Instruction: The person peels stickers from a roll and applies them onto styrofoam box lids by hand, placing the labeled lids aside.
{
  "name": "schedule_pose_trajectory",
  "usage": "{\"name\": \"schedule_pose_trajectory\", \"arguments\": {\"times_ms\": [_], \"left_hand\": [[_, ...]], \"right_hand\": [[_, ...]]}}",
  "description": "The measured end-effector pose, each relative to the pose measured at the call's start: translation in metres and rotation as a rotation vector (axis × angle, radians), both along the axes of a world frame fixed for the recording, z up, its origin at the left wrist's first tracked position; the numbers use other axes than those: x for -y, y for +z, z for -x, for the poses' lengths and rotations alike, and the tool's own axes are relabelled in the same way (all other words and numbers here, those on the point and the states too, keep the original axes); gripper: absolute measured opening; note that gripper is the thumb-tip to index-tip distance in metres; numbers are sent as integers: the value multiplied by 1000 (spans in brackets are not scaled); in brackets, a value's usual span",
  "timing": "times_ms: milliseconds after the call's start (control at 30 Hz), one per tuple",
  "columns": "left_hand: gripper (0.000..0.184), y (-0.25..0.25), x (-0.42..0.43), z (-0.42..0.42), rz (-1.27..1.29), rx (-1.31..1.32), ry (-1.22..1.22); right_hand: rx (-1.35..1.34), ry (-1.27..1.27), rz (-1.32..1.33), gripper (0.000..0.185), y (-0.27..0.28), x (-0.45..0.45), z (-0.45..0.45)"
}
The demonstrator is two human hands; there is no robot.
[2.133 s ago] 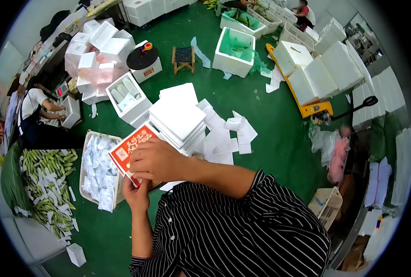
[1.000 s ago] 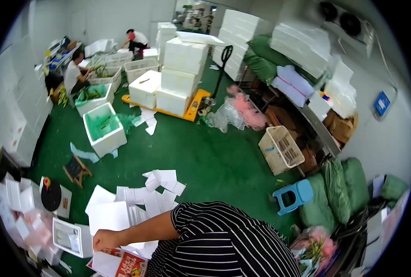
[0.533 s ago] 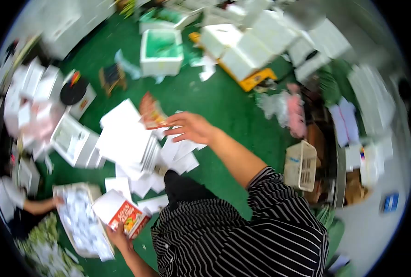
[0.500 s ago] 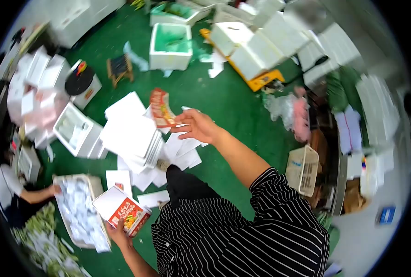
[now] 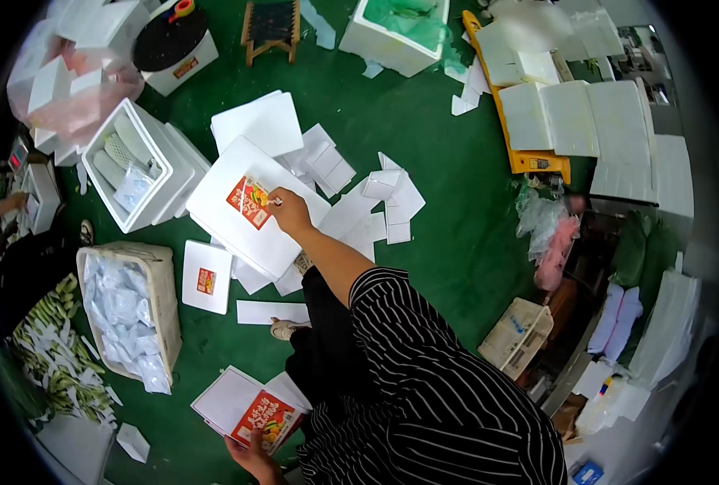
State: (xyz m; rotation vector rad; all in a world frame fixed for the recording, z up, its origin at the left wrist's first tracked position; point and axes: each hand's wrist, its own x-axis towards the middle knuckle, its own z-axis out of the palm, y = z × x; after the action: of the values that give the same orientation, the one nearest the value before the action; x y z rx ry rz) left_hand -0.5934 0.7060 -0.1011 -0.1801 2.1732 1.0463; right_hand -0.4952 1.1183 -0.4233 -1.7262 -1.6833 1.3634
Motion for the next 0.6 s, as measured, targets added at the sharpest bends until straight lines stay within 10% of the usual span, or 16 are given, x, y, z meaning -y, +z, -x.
{"name": "schedule_pose_trajectory", "arguments": {"times_ms": [267, 600], "left_hand": [[45, -3, -37, -20, 23, 36, 116], [46, -3, -61, -26, -20, 80, 174]], "right_hand": [[180, 148, 1, 25, -58, 3, 6], [808, 732, 132, 32, 8, -32, 30]]}}
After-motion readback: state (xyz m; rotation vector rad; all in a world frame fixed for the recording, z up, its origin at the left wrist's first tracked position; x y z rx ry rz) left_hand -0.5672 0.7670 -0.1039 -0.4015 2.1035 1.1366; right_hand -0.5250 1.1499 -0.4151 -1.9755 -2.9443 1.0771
